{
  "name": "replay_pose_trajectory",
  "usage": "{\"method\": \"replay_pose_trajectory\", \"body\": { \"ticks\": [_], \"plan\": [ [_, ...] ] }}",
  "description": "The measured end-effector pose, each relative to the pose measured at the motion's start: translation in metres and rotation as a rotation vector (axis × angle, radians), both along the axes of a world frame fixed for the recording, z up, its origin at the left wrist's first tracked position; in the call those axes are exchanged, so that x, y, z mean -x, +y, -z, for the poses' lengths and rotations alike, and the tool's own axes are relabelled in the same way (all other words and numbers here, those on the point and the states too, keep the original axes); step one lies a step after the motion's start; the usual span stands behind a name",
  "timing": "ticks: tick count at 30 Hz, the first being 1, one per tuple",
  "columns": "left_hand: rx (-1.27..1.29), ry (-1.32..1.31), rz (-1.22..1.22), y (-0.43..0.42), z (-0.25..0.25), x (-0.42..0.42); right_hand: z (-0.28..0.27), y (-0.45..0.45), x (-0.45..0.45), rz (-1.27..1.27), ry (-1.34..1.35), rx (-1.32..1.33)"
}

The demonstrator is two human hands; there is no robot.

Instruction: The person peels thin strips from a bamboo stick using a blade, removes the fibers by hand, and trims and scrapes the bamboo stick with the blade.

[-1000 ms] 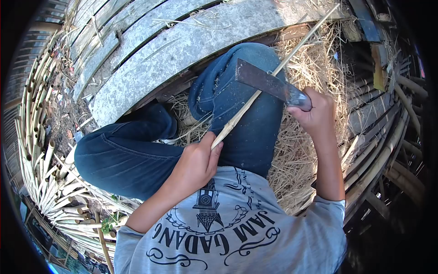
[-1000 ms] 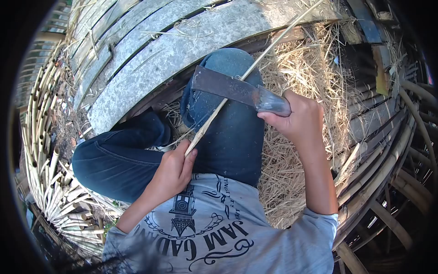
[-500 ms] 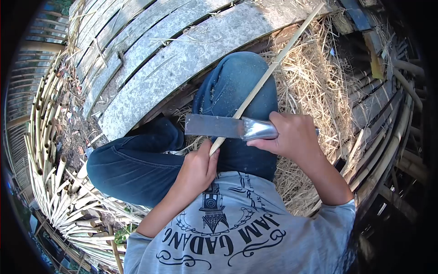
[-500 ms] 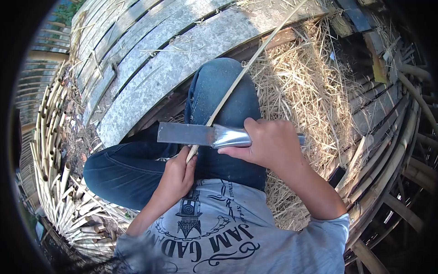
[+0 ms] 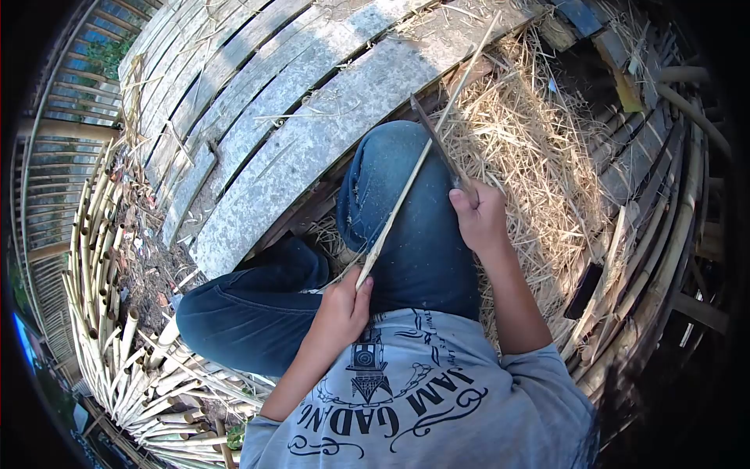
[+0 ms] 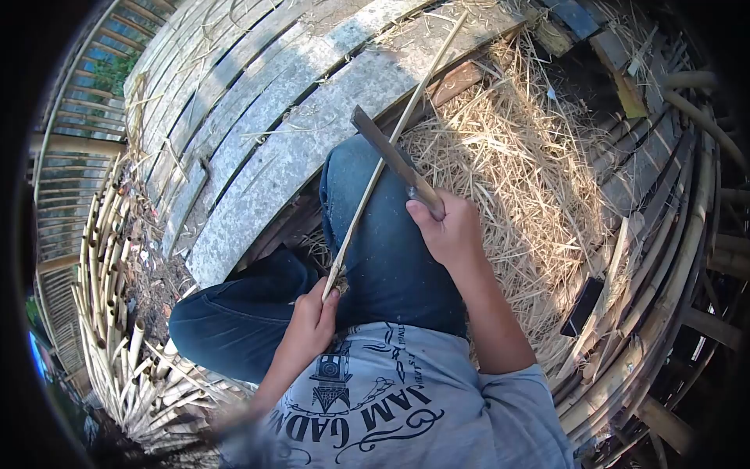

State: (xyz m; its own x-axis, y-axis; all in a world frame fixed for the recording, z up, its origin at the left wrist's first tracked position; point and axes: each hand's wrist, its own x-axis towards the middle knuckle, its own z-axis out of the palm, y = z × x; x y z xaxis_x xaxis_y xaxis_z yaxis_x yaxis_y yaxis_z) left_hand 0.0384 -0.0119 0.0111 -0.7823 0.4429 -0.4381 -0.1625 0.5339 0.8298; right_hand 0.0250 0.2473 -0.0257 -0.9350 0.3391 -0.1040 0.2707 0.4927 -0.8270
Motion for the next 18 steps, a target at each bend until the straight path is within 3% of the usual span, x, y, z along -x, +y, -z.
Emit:
{"method": "replay_pose_trajectory", "body": {
  "ticks": [13, 15, 18],
  "plan": [
    [-0.029, 0.025, 0.017, -0.016, 0.009, 0.0, -0.027, -0.003, 0.005, -0.038, -0.05, -0.069],
    [-0.116, -0.193, -0.015, -0.022, 0.012, -0.002, -0.027, -0.006, 0.002, -0.128, 0.013, -0.238],
    [-0.133, -0.245, -0.013, -0.024, 0.012, 0.0, -0.041, -0.009, -0.001, -0.228, -0.036, -0.304]
  ]
}}
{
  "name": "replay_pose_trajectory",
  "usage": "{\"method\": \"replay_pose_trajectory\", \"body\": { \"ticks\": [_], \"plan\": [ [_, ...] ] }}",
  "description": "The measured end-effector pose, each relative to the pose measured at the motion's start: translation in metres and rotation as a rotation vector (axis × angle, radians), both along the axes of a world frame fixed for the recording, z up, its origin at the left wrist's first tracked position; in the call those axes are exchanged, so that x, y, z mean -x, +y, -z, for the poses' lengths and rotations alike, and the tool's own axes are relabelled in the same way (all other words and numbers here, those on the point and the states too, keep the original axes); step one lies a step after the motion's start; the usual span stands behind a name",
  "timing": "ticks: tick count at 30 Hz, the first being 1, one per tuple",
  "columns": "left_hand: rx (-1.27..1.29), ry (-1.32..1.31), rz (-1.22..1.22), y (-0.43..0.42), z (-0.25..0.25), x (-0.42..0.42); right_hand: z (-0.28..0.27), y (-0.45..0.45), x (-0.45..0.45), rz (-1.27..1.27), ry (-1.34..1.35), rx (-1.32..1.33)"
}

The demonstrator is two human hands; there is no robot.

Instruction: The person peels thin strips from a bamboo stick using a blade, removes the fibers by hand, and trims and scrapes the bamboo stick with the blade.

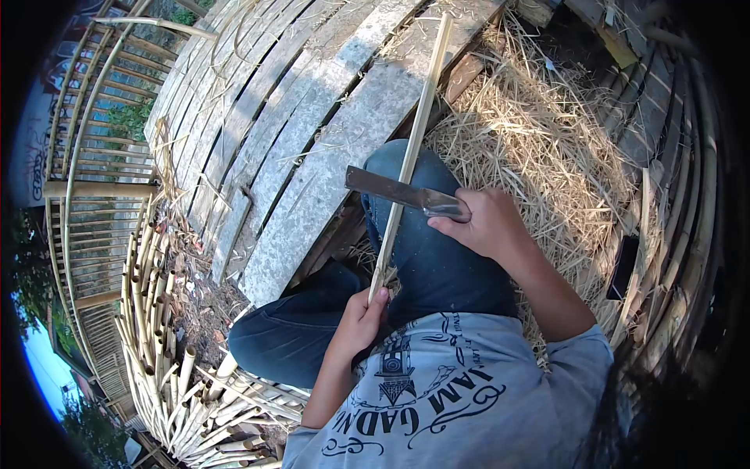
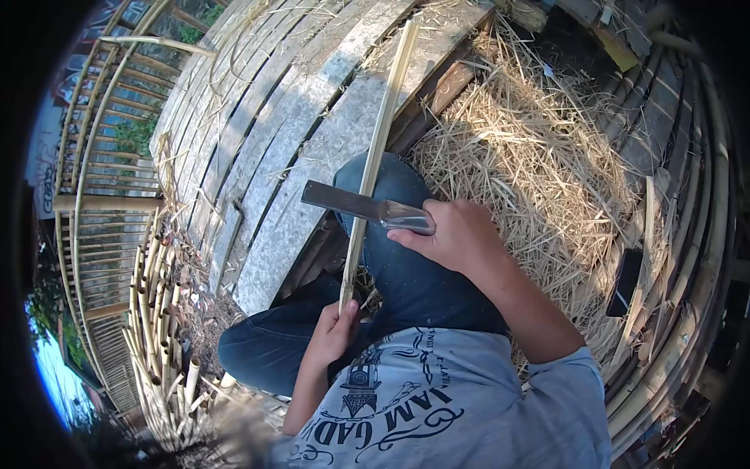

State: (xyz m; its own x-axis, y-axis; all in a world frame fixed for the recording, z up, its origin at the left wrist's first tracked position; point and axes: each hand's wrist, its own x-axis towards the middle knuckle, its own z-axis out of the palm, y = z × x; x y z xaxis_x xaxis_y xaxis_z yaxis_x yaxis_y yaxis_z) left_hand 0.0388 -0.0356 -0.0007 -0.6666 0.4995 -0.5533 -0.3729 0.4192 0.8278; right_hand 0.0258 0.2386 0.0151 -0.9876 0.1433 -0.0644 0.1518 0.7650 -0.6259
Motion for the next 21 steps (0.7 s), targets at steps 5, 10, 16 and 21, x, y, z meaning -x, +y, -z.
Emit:
{"method": "replay_pose_trajectory", "body": {
  "ticks": [5, 10, 16, 21],
  "plan": [
    [-0.019, -0.213, 0.027, 0.0, -0.003, 0.008, -0.013, -0.009, -0.004, -0.082, -0.049, -0.153],
    [0.076, 0.127, -0.016, 0.004, 0.013, -0.003, -0.008, -0.011, -0.004, -0.069, -0.013, -0.134],
    [0.191, 0.371, 0.0, 0.011, -0.013, -0.005, -0.006, -0.02, -0.008, -0.009, -0.014, -0.193],
    [0.248, 0.374, 0.01, 0.006, -0.027, -0.008, -0.001, -0.023, -0.01, -0.014, 0.064, -0.222]
  ]
}}
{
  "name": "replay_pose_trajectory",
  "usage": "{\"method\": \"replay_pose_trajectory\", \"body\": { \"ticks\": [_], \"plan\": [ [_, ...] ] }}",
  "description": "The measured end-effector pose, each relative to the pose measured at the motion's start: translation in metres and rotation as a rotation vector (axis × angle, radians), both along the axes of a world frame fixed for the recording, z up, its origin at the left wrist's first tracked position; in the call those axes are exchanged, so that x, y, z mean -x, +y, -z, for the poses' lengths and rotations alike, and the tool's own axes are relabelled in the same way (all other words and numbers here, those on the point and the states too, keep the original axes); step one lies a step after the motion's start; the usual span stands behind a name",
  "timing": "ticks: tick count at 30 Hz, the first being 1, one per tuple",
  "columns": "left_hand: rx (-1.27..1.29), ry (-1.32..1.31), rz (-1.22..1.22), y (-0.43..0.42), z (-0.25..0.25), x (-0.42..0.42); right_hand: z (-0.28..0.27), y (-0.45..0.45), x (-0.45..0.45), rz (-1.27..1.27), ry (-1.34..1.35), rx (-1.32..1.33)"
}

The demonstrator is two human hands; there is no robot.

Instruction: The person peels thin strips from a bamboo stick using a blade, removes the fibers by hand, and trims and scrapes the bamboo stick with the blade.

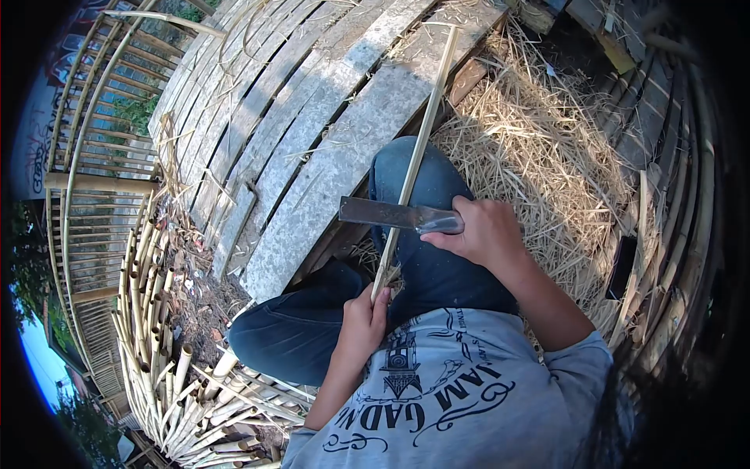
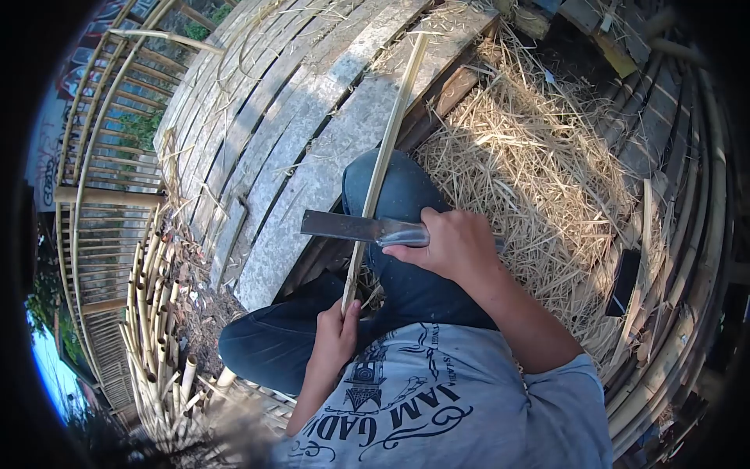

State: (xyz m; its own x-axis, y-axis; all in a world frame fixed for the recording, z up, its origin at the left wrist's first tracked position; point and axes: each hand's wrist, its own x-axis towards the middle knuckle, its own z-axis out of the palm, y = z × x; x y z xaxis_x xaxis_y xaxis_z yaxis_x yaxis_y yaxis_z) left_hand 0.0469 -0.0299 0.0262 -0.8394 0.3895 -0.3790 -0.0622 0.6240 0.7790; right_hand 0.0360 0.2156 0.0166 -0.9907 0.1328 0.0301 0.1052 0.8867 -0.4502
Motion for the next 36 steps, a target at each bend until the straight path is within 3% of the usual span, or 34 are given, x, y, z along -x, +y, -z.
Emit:
{"method": "replay_pose_trajectory", "body": {
  "ticks": [28, 36],
  "plan": [
    [0.054, -0.124, -0.053, -0.031, -0.007, -0.026, 0.012, -0.006, -0.002, -0.051, 0.114, -0.044],
    [0.055, -0.26, -0.117, -0.061, -0.008, -0.056, 0.012, -0.003, 0.002, 0.09, 0.003, 0.039]
  ]
}}
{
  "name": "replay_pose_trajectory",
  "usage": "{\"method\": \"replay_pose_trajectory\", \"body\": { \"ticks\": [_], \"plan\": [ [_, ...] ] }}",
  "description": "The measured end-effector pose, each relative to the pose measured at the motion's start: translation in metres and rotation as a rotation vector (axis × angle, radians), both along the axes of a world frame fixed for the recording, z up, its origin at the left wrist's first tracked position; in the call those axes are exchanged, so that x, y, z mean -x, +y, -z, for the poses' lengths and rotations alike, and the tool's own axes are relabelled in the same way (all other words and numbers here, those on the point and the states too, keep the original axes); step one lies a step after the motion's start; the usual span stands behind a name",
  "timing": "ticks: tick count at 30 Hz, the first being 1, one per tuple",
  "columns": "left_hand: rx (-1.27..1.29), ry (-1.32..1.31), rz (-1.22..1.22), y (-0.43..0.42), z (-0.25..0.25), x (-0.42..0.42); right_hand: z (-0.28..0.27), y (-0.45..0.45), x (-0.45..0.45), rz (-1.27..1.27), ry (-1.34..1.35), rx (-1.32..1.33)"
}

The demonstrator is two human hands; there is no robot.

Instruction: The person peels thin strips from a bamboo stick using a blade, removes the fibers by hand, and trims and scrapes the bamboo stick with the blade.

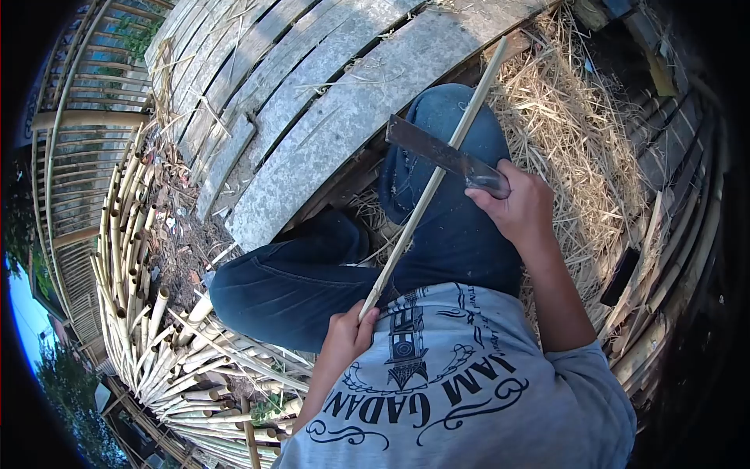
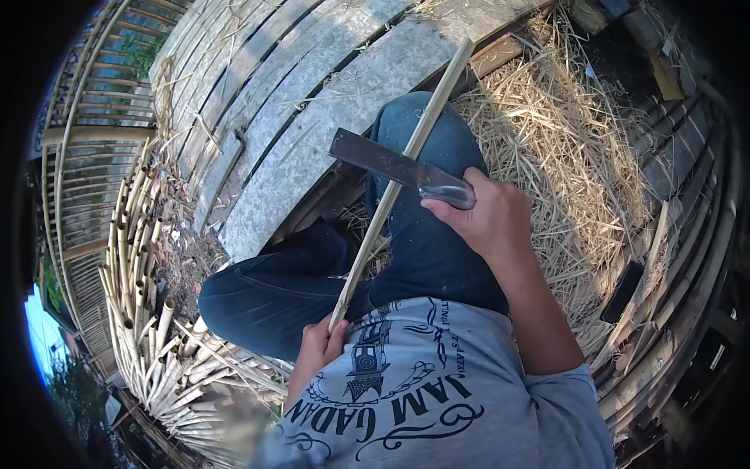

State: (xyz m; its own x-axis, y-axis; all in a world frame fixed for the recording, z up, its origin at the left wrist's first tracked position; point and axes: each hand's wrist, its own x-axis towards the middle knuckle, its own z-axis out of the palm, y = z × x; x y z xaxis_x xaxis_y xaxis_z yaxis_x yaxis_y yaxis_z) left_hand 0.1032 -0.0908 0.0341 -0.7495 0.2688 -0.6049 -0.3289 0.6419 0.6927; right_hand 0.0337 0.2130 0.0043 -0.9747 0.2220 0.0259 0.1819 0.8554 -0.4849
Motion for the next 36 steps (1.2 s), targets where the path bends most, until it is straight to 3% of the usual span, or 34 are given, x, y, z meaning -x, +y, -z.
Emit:
{"method": "replay_pose_trajectory", "body": {
  "ticks": [4, 16, 18, 22, 24, 26, 28, 31, 36],
  "plan": [
    [0.029, -0.052, 0.043, -0.032, -0.006, -0.024, 0.005, 0.007, 0.004, 0.149, -0.052, 0.09],
    [0.019, -0.069, 0.092, -0.06, -0.016, -0.036, -0.005, 0.005, 0.002, 0.034, 0.0, -0.025],
    [0.068, -0.134, 0.029, -0.086, -0.019, -0.053, -0.001, 0.007, 0.006, 0.184, -0.093, 0.222],
    [0.077, -0.176, -0.015, -0.117, -0.028, -0.075, 0.0, 0.01, 0.007, 0.168, -0.088, 0.236],
    [0.096, 0.064, -0.07, -0.112, -0.046, -0.069, 0.006, 0.015, 0.006, 0.152, -0.096, 0.313],
    [0.04, 0.085, -0.165, -0.104, -0.041, -0.057, 0.016, 0.021, 0.002, 0.133, -0.093, 0.389],
    [-0.05, 0.018, -0.229, -0.091, -0.037, -0.032, 0.026, 0.025, -0.001, 0.163, -0.043, 0.7],
    [0.047, 0.148, -0.051, -0.044, -0.033, 0.03, 0.023, 0.026, -0.013, 0.227, 0.002, 0.928],
    [-0.081, 0.23, 0.147, 0.031, -0.028, 0.077, 0.021, 0.032, -0.024, 0.343, 0.097, 1.217]
  ]
}}
